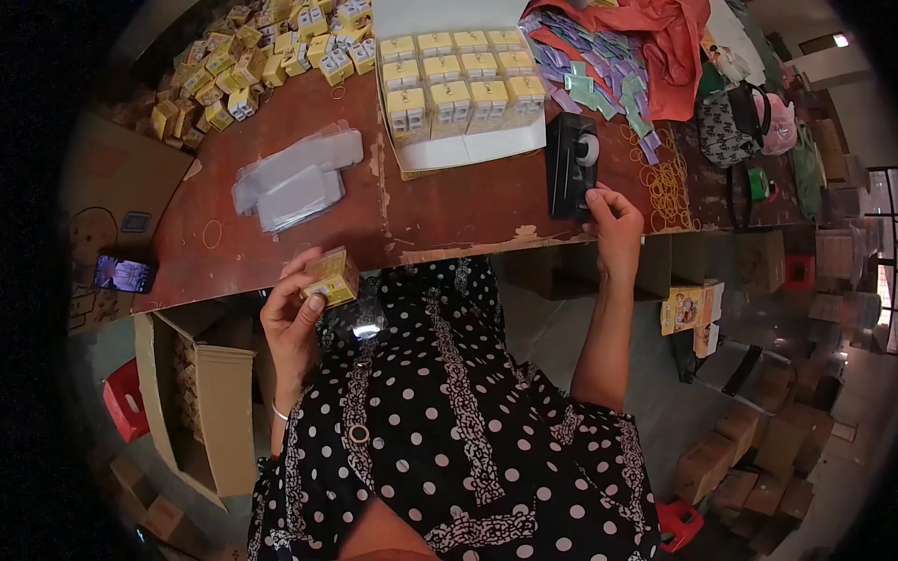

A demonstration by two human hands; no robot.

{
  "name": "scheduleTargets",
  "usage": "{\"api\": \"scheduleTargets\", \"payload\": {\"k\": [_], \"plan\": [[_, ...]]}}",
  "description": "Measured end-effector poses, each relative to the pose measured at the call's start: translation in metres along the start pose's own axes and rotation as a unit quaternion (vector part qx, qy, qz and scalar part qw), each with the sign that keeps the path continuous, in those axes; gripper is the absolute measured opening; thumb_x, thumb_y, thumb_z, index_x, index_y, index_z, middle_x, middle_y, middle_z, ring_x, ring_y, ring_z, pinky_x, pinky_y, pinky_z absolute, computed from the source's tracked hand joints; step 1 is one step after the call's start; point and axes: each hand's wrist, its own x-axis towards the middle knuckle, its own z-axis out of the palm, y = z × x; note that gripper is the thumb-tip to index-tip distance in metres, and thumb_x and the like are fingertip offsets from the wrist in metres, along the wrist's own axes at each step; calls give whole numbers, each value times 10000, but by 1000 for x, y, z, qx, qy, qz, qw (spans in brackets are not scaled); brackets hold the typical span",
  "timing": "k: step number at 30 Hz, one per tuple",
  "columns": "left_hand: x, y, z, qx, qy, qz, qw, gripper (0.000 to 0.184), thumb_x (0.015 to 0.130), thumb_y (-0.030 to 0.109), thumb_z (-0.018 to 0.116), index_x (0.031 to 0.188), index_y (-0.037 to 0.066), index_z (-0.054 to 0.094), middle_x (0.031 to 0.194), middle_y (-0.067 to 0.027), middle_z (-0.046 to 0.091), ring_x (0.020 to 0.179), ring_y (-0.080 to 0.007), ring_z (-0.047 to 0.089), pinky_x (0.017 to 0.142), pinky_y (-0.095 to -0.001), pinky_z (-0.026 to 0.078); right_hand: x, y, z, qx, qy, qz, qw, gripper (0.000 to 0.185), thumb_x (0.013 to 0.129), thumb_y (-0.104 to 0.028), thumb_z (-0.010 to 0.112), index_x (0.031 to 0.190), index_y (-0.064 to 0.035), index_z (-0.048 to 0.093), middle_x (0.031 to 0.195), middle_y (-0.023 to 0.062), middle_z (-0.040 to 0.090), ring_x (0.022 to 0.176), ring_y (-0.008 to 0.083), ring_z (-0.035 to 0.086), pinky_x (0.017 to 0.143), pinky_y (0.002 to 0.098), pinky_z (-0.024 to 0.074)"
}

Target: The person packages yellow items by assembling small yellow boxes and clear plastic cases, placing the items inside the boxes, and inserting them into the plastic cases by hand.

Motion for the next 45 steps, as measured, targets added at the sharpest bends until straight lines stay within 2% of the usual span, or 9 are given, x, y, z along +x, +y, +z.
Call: {"api": "scheduleTargets", "payload": {"k": [3, 14, 28, 32, 34, 36, 38, 40, 45], "plan": [[0, 1, 4, -11, -3, 0, 1000, 217, 928, 54, 711, 1135, 1, 678, 1428, -153, 533, 1090, -148, 607, 937, -286, 495, -1, 0, -1, 23, -24, 29, 999, 181, 927, -207, 739, 959, -30, 712, 1296, 84, 654, 918, 77, 641, 698, 262, 554], [3, -3, 4, -38, 1, -17, 999, 234, 937, 36, 691, 1160, -23, 653, 1438, -150, 525, 1105, -150, 613, 938, -282, 501, -26, 32, 1, 215, -18, -68, 974, 129, 975, -65, 645, 916, 49, 650, 1456, 219, 493, 1129, 183, 624, 897, 317, 603], [20, 18, 13, -24, -6, 83, 996, 274, 916, -64, 650, 1186, -17, 669, 1441, -137, 483, 1238, -202, 554, 993, -320, 520, -14, 77, -11, 141, 65, -95, 983, 123, 1010, -48, 573, 969, 66, 592, 1422, 242, 516, 1143, 262, 614, 936, 360, 587], [20, 26, 14, 73, 12, 117, 990, 223, 923, -22, 669, 1142, -5, 703, 1409, -148, 493, 1191, -229, 603, 949, -328, 541, -42, 9, -7, 23, 103, -297, 949, 127, 1027, -99, 583, 1046, 27, 572, 1232, 188, 619, 1031, 207, 644, 849, 336, 579], [24, 29, 16, 117, 8, 158, 980, 221, 915, -23, 679, 1133, -2, 709, 1401, -158, 497, 1182, -242, 613, 942, -331, 541, -79, -42, 27, 26, 76, -290, 954, 113, 1021, -97, 596, 1042, 10, 569, 1031, 138, 652, 877, 174, 653, 758, 308, 571], [28, 28, 22, 151, -3, 204, 967, 220, 907, -24, 689, 1124, 1, 716, 1393, -169, 501, 1174, -256, 624, 935, -334, 541, -105, -66, 61, 189, -181, -252, 932, 80, 1013, -52, 583, 1062, 7, 560, 911, 115, 649, 739, 156, 645, 670, 278, 551], [28, 27, 26, 167, 19, 236, 957, 245, 864, -36, 726, 1105, 8, 727, 1391, -194, 501, 1191, -304, 627, 967, -369, 541, -131, -76, 105, 229, -293, -202, 906, 86, 999, -7, 574, 1082, 9, 557, 843, 107, 638, 663, 144, 634, 620, 265, 546], [28, 26, 26, 194, 26, 258, 946, 267, 840, -45, 743, 1100, 14, 732, 1390, -207, 503, 1200, -326, 625, 976, -390, 541, -150, -79, 139, 253, -357, -106, 893, 92, 994, 4, 574, 1085, 14, 565, 829, 99, 654, 656, 139, 643, 612, 252, 549], [27, 28, 23, 280, 37, 304, 910, 284, 787, -42, 782, 1060, 24, 739, 1381, -229, 522, 1191, -379, 631, 978, -429, 551, -155, -70, 181, 234, -421, -94, 872, 99, 1001, -34, 595, 1085, 20, 593, 869, 92, 684, 697, 120, 659, 634, 237, 559]]}}
